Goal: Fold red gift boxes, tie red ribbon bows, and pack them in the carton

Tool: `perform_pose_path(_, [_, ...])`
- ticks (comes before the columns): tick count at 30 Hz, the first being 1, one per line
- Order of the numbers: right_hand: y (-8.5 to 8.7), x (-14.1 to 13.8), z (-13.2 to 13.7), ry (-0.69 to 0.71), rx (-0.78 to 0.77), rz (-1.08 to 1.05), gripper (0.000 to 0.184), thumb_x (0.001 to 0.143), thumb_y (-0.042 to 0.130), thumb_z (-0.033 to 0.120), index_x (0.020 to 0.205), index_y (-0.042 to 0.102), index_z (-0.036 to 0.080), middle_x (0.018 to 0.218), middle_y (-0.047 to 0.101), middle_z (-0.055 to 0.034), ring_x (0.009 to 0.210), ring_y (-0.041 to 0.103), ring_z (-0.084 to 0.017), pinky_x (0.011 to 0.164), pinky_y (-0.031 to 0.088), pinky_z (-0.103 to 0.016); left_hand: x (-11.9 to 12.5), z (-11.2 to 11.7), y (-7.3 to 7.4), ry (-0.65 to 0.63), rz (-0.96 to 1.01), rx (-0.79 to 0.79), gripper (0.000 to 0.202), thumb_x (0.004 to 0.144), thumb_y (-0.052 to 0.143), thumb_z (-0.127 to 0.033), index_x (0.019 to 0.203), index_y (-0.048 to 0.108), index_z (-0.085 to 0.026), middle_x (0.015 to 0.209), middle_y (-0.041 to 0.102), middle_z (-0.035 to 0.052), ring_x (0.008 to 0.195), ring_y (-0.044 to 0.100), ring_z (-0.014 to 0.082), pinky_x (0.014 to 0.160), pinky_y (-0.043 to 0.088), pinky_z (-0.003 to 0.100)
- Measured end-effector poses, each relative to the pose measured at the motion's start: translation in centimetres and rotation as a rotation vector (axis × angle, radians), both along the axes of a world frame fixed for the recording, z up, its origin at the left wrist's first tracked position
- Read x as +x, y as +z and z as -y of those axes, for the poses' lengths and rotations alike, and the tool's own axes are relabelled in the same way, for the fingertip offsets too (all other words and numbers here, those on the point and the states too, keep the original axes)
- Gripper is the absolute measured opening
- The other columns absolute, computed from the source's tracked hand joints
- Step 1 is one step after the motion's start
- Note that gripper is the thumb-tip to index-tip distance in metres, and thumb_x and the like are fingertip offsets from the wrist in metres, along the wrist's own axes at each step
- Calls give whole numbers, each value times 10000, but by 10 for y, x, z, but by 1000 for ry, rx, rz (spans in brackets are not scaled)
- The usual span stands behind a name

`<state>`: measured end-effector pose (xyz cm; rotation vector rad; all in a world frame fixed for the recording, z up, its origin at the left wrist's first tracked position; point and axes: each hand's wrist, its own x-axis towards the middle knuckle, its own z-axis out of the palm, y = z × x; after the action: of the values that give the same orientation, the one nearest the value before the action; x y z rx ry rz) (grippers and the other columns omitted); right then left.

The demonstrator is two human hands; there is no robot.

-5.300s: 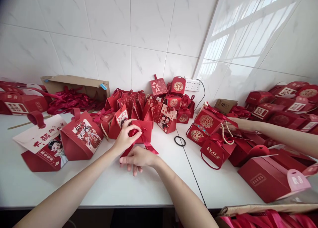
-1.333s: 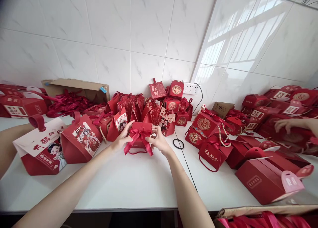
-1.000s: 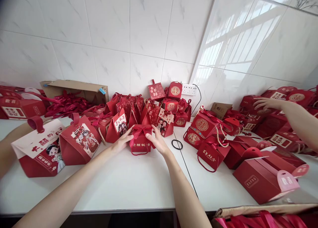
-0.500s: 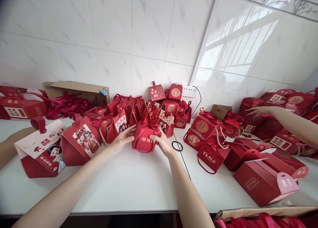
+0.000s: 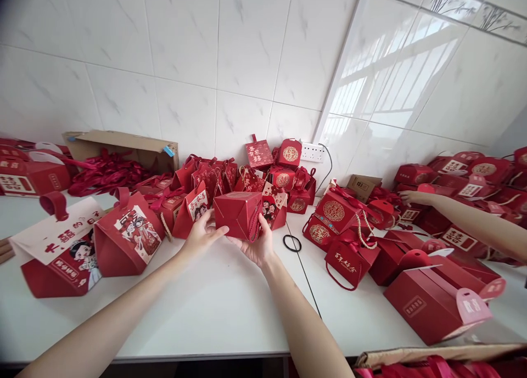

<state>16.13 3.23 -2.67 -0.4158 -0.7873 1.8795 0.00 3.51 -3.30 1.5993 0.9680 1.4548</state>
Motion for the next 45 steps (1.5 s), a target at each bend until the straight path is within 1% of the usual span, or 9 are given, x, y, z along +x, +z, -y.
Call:
perform_pose_path(6, [-3, -1, 0, -21, 51, 42, 529, 780, 430, 572, 1130, 531, 189, 1069, 642, -94, 1009, 591, -263, 818, 522, -444, -3, 2, 1, -3, -26, 82, 556, 664, 683, -433, 1114, 491, -171, 1066, 628, 95, 968, 603, 236, 765, 509, 334])
perform_pose_path(10, [-2, 8, 1, -59, 81, 63, 482, 684, 526, 545, 1038, 566, 221, 1016, 664, -70, 1037, 568, -293, 833, 494, -486, -3, 9, 1, 28, -168, 201, 573, 629, 722, -411, 1100, 497, -175, 1046, 607, 77, 909, 601, 221, 788, 493, 352])
perform_pose_path(15, [-3, 14, 0, -75, 90, 43, 410, 599, 598, 525, 888, 583, 235, 925, 683, -52, 1063, 552, -318, 838, 486, -499, -2, 17, 3, 97, -303, 380, 509, 661, 711, -410, 1074, 514, -188, 1032, 584, 69, 967, 565, 229, 840, 460, 359])
perform_pose_path(18, [-5, 16, -1, -69, 99, 53, 442, 597, 600, 554, 901, 576, 233, 958, 680, -60, 1071, 549, -327, 835, 483, -522, -2, 17, 3, 103, -315, 436, 523, 657, 708, -425, 1082, 520, -185, 1035, 586, 73, 977, 560, 232, 842, 460, 352])
perform_pose_path(21, [-5, 15, -1, -22, 136, 69, 499, 647, 565, 575, 1002, 562, 225, 1044, 657, -77, 1092, 541, -316, 849, 479, -526, -3, 15, 2, 126, -289, 396, 495, 658, 696, -436, 1051, 537, -181, 974, 604, 60, 917, 576, 218, 804, 474, 332])
perform_pose_path(23, [-3, 12, 1, 29, 134, 53, 549, 690, 518, 607, 1069, 547, 210, 1086, 638, -95, 1106, 536, -305, 857, 485, -516, -4, 14, 2, 112, -249, 355, 431, 707, 642, -442, 1033, 555, -173, 915, 602, 49, 838, 584, 193, 751, 487, 310])
perform_pose_path(26, [-1, 6, 2, 78, 97, 31, 578, 748, 447, 634, 1104, 535, 186, 1104, 624, -113, 1113, 539, -280, 860, 505, -473, -5, 14, 4, 99, -214, 368, 337, 797, 538, -409, 1012, 600, -156, 892, 584, 52, 746, 574, 154, 696, 489, 280])
perform_pose_path(30, [-1, 2, 2, 53, 70, 43, 536, 779, 442, 599, 1111, 521, 186, 1098, 623, -99, 1097, 558, -250, 852, 527, -425, -5, 14, 6, 101, -222, 364, 349, 826, 506, -403, 1042, 624, -156, 896, 578, 59, 761, 574, 155, 693, 489, 270])
perform_pose_path(45, [-3, 1, 2, 32, 106, 51, 575, 765, 463, 605, 1144, 503, 175, 1118, 613, -120, 1136, 528, -276, 853, 527, -455, -5, 13, 4, 57, -210, 321, 394, 783, 546, -420, 1080, 601, -167, 885, 562, 47, 748, 569, 152, 676, 488, 270])
